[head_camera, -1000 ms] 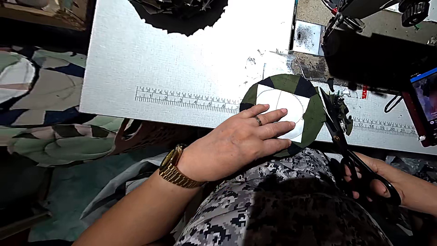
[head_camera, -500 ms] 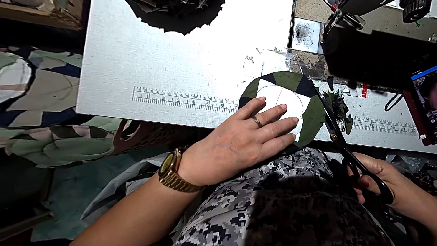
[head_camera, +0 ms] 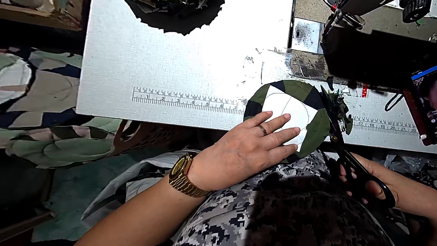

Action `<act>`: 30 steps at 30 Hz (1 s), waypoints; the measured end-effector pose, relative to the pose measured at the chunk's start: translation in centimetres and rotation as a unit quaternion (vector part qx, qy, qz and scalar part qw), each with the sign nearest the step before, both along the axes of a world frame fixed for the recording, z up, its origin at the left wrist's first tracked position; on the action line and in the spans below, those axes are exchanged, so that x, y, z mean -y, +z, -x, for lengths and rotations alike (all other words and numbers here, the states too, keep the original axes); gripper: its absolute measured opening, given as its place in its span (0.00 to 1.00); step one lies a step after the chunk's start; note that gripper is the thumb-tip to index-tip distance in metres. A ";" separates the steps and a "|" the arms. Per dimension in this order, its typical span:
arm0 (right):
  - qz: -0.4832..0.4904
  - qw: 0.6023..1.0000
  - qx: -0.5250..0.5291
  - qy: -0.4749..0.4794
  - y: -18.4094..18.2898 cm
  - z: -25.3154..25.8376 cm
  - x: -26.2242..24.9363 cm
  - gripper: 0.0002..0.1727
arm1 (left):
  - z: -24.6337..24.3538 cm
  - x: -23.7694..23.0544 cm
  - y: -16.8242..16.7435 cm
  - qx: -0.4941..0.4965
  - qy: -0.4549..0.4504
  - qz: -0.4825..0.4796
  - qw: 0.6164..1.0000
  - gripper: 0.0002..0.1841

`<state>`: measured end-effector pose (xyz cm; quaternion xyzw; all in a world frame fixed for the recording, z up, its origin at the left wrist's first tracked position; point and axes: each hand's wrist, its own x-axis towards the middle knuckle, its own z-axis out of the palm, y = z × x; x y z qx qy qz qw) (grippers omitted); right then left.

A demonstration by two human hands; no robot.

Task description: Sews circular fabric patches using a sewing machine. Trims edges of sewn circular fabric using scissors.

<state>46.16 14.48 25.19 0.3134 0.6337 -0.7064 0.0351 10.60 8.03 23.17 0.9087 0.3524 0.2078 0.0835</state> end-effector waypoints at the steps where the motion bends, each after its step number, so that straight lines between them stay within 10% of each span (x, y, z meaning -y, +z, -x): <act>1: 0.000 1.000 -0.002 0.003 0.0 0.0 0.0 0.43 | 0.0 0.0 0.0 0.000 -0.001 0.000 1.000 0.18; 20: -0.030 0.988 -0.010 -0.152 0.6 1.0 2.0 0.21 | 2.0 -1.1 0.4 0.014 -0.020 0.002 1.000 0.16; 30: -0.016 1.000 -0.011 -0.003 -0.2 -0.9 0.7 0.40 | -0.9 0.5 -0.1 -0.037 0.097 -0.039 0.994 0.19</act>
